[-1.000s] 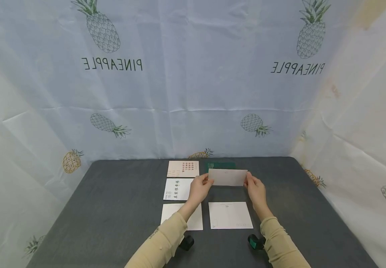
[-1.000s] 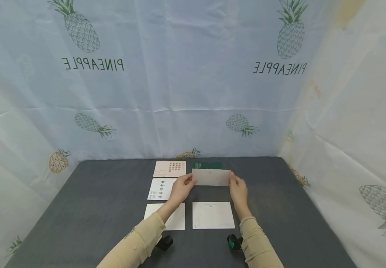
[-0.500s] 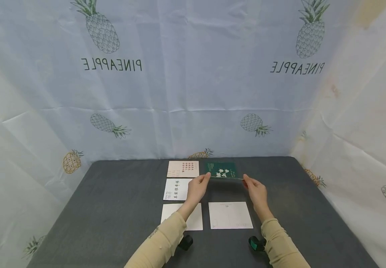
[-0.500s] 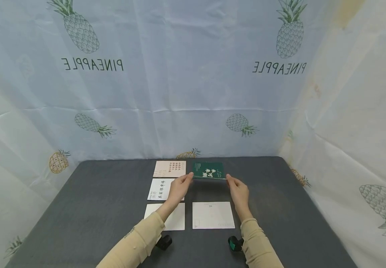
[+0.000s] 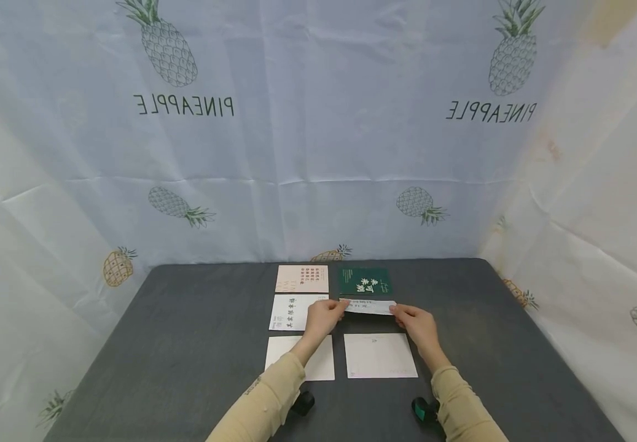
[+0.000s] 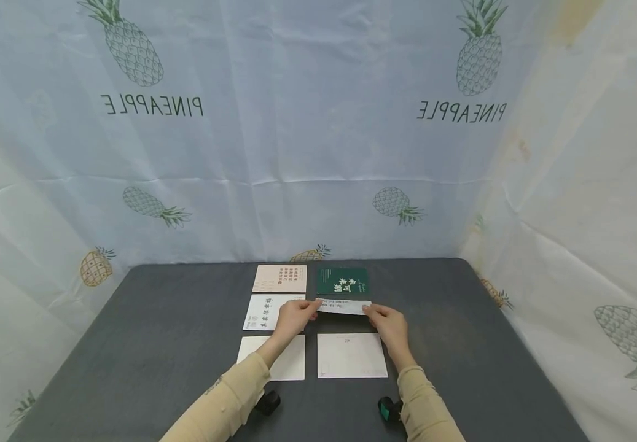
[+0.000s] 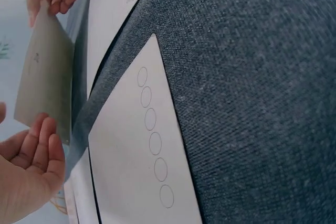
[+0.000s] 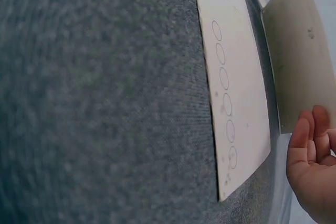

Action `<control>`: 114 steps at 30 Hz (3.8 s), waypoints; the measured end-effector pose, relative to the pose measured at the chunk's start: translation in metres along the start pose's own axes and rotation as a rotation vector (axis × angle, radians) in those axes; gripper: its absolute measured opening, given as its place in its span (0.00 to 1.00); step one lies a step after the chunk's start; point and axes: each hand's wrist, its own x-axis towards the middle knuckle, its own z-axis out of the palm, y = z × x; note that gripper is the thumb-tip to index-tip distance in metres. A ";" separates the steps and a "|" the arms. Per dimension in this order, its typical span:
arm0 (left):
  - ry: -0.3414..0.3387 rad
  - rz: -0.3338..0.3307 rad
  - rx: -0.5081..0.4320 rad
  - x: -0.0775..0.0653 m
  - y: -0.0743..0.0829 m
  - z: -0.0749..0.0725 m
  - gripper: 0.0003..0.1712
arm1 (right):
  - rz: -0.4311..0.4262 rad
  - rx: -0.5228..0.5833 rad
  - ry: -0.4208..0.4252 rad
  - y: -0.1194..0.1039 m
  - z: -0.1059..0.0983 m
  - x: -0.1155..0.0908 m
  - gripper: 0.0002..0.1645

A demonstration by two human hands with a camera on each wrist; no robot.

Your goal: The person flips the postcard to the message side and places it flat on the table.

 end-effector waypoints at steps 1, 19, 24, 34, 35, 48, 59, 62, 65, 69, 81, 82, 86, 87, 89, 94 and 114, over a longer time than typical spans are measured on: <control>-0.008 0.001 0.002 0.000 -0.001 0.000 0.21 | -0.007 -0.017 -0.007 0.001 0.000 0.001 0.31; -0.081 -0.004 0.192 -0.004 0.000 0.009 0.19 | -0.123 -0.433 -0.168 0.005 0.005 0.012 0.33; -0.075 0.051 0.281 -0.006 0.001 0.013 0.15 | -0.130 -0.480 -0.165 0.005 0.006 0.015 0.33; -0.060 0.129 0.434 -0.009 0.005 0.017 0.09 | -0.104 -0.514 -0.154 0.004 0.007 0.014 0.33; -0.060 0.127 0.442 -0.009 0.005 0.017 0.09 | -0.110 -0.518 -0.154 0.003 0.007 0.013 0.33; -0.052 0.161 0.450 -0.004 0.005 0.014 0.12 | -0.124 -0.546 -0.105 -0.013 0.009 0.008 0.28; 0.019 0.264 0.497 -0.007 0.020 -0.025 0.22 | -0.253 -0.443 -0.136 -0.048 0.010 -0.012 0.28; 0.041 0.256 0.507 -0.014 0.020 -0.039 0.25 | -0.272 -0.383 -0.146 -0.054 0.015 -0.024 0.29; 0.063 0.228 0.509 -0.022 0.017 -0.052 0.25 | -0.283 -0.329 -0.150 -0.056 0.027 -0.035 0.30; 0.073 0.175 0.495 -0.035 0.009 -0.068 0.26 | -0.324 -0.294 -0.162 -0.058 0.046 -0.051 0.31; 0.076 0.007 0.480 -0.077 -0.027 -0.086 0.31 | -0.366 -0.295 -0.381 -0.052 0.084 -0.091 0.37; 0.081 -0.001 0.487 -0.080 -0.030 -0.088 0.32 | -0.370 -0.304 -0.393 -0.050 0.085 -0.092 0.37; 0.096 -0.045 0.486 -0.090 -0.041 -0.096 0.35 | -0.365 -0.304 -0.430 -0.045 0.089 -0.097 0.38; 0.094 -0.056 0.482 -0.092 -0.044 -0.098 0.36 | -0.363 -0.298 -0.436 -0.044 0.090 -0.098 0.39; 0.083 -0.075 0.477 -0.095 -0.049 -0.102 0.36 | -0.350 -0.276 -0.444 -0.043 0.093 -0.099 0.40; 0.047 -0.083 0.442 -0.096 -0.055 -0.110 0.33 | -0.294 -0.183 -0.435 -0.040 0.098 -0.101 0.42; 0.187 -0.249 -0.023 -0.081 -0.049 -0.128 0.15 | -0.158 0.065 -0.246 -0.054 0.096 -0.087 0.25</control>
